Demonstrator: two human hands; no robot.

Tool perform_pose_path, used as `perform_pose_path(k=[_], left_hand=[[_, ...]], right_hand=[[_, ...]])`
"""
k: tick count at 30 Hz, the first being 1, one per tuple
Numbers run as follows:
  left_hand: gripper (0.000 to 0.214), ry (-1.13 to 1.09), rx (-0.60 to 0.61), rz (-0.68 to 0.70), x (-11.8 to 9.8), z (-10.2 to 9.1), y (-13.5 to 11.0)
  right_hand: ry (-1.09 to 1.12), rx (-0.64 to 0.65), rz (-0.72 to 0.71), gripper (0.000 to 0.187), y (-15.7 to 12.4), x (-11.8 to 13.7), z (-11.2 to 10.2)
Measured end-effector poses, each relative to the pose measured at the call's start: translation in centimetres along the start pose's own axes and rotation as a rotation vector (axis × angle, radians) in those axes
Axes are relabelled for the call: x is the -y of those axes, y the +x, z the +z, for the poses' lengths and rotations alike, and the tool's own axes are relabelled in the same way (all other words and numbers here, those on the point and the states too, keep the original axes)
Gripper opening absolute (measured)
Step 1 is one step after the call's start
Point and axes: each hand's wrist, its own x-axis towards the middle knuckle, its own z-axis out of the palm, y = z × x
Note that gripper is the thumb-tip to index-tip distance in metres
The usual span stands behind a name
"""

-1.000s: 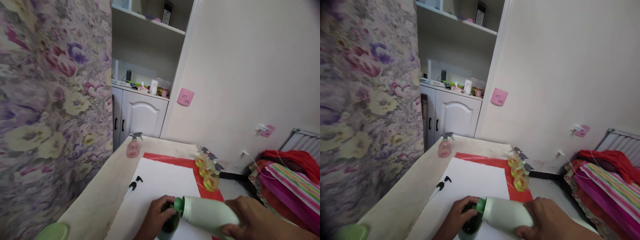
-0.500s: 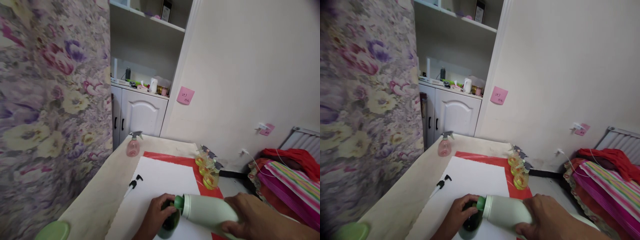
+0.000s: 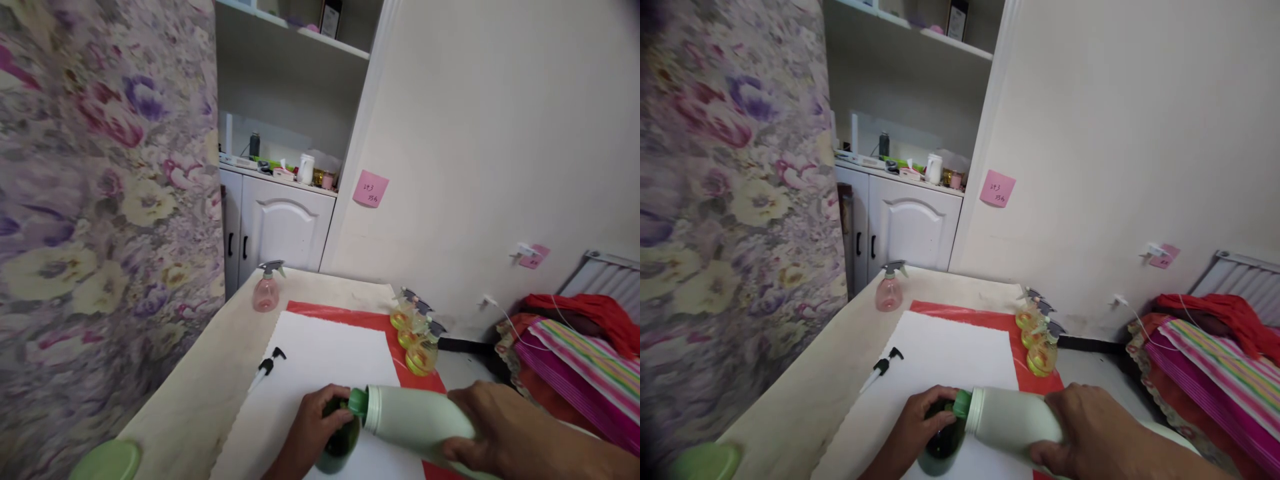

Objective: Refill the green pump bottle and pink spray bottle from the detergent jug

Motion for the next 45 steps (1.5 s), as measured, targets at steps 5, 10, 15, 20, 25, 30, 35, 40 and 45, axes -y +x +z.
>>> perform_pose_path(k=[5, 10, 15, 20, 25, 30, 35, 40, 45], left_hand=[[0.023, 0.004, 0.004, -0.013, -0.12, 0.03, -0.02], [0.023, 0.017, 0.002, -0.015, -0.19, 0.04, 0.00], [0.023, 0.022, 0.001, -0.022, -0.30, 0.05, -0.02], [0.023, 0.009, 0.015, -0.026, -0.46, 0.04, -0.07], [0.022, 0.024, 0.024, -0.020, -0.44, -0.07, 0.08], [0.022, 0.012, 0.042, -0.017, -0.15, -0.14, 0.13], [0.021, 0.008, 0.048, -0.011, -0.29, -0.15, 0.06], [0.022, 0.034, 0.044, -0.015, -0.53, -0.16, 0.10], [0.021, 0.013, 0.047, -0.003, -0.31, -0.16, 0.12]], right_hand=[[0.002, 0.011, 0.002, 0.032, 0.07, 0.17, -0.04], [0.005, -0.012, -0.021, 0.031, -0.05, 0.02, 0.01], [-0.021, 0.002, 0.004, 0.034, -0.07, 0.15, -0.10], [-0.012, -0.010, -0.020, 0.033, 0.04, 0.11, -0.13], [0.010, -0.012, -0.030, 0.031, -0.03, -0.22, -0.04], [0.012, 0.006, -0.025, 0.030, -0.15, -0.05, -0.30], [0.013, 0.004, -0.024, 0.030, -0.07, -0.01, -0.43], [-0.006, -0.027, -0.028, 0.033, 0.17, -0.49, -0.04], [0.003, -0.032, -0.048, 0.033, 0.14, -0.80, 0.17]])
